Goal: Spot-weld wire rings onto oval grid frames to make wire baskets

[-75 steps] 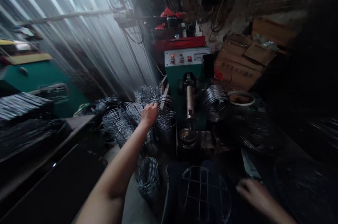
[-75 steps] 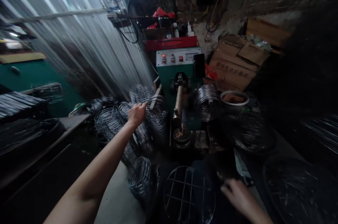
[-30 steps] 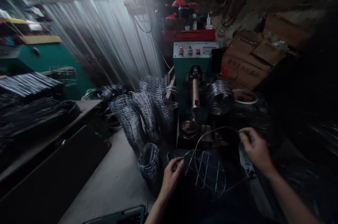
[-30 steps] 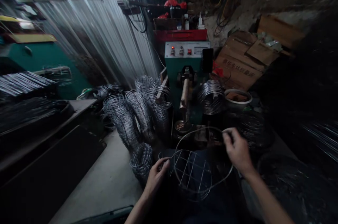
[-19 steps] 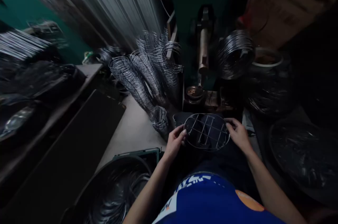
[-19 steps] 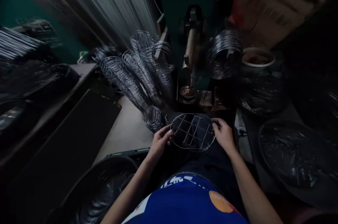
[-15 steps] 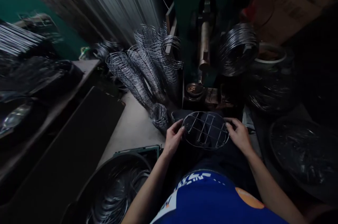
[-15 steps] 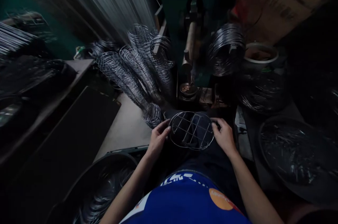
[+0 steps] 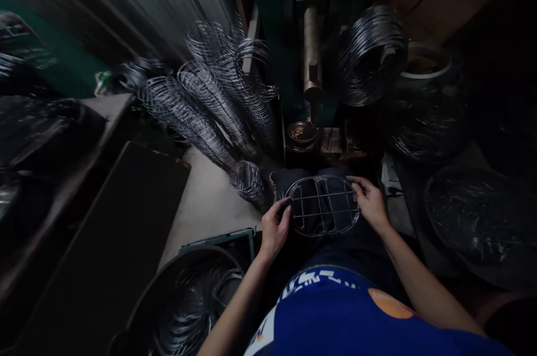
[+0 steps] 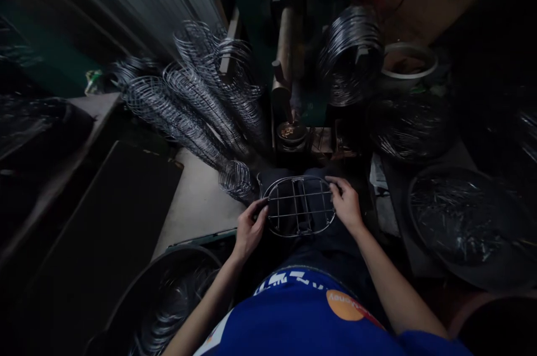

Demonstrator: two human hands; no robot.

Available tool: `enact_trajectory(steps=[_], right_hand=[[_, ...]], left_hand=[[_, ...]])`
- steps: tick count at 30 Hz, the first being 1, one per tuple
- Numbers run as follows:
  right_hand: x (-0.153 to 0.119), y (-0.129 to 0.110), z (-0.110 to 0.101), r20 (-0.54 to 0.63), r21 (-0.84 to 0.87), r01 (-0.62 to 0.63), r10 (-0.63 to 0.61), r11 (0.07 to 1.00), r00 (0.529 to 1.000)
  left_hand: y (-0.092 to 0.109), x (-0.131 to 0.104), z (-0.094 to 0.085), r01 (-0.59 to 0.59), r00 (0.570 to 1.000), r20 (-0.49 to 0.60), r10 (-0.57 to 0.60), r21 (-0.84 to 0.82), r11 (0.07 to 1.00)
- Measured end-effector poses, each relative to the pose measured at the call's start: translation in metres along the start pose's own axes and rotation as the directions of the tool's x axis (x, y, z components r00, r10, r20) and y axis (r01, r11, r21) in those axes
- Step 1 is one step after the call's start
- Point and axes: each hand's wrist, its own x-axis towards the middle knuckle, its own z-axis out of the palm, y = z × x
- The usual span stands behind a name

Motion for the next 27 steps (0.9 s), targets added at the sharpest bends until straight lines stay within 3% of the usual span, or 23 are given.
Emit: enact_trajectory(steps=[2, 5, 9, 13, 19, 24, 27], right_hand=[[0.006, -0.003, -0.004, 0.047, 0.049, -0.025, 0.023, 0.998, 0.999], [0.002, -0.007, -0.013, 0.073, 0.104, -0.041, 0.034, 0.994, 0.997], [-0.011, 0.001, -0.022, 0.082, -0.001, 0.043, -0.042, 0.999, 0.996], [-0.020, 0.013, -0.019, 0.139, -0.083, 0.024, -0.012, 0.996, 0.990], [-0.031, 0.000, -0.020, 0.146, -0.151, 0.053, -0.030, 0.987, 0.989], [-0.025, -0.007, -0.024, 0.091, -0.208, 0.105, -0.088, 0.972, 0.992], [-0.019, -0.001, -0.023, 0.142, -0.227, 0.105, -0.074, 0.968, 0.987]], left_hand=[[-0.005, -0.010, -0.001, 0.013, 0.999, -0.033, -0.013, -0.010, 1.000], [-0.005, -0.008, -0.001, 0.027, 0.998, -0.054, -0.027, 0.005, 1.000], [0.001, 0.003, 0.002, 0.006, 1.000, -0.015, -0.005, 0.076, 0.997], [-0.001, 0.004, 0.006, -0.007, 1.000, -0.003, 0.008, 0.082, 0.997], [-0.004, 0.005, 0.009, 0.019, 0.999, -0.045, -0.016, 0.066, 0.998], [0.003, 0.008, 0.005, -0.005, 1.000, -0.028, 0.009, 0.131, 0.991], [0.002, 0.004, 0.004, -0.010, 1.000, -0.007, 0.012, 0.164, 0.986]])
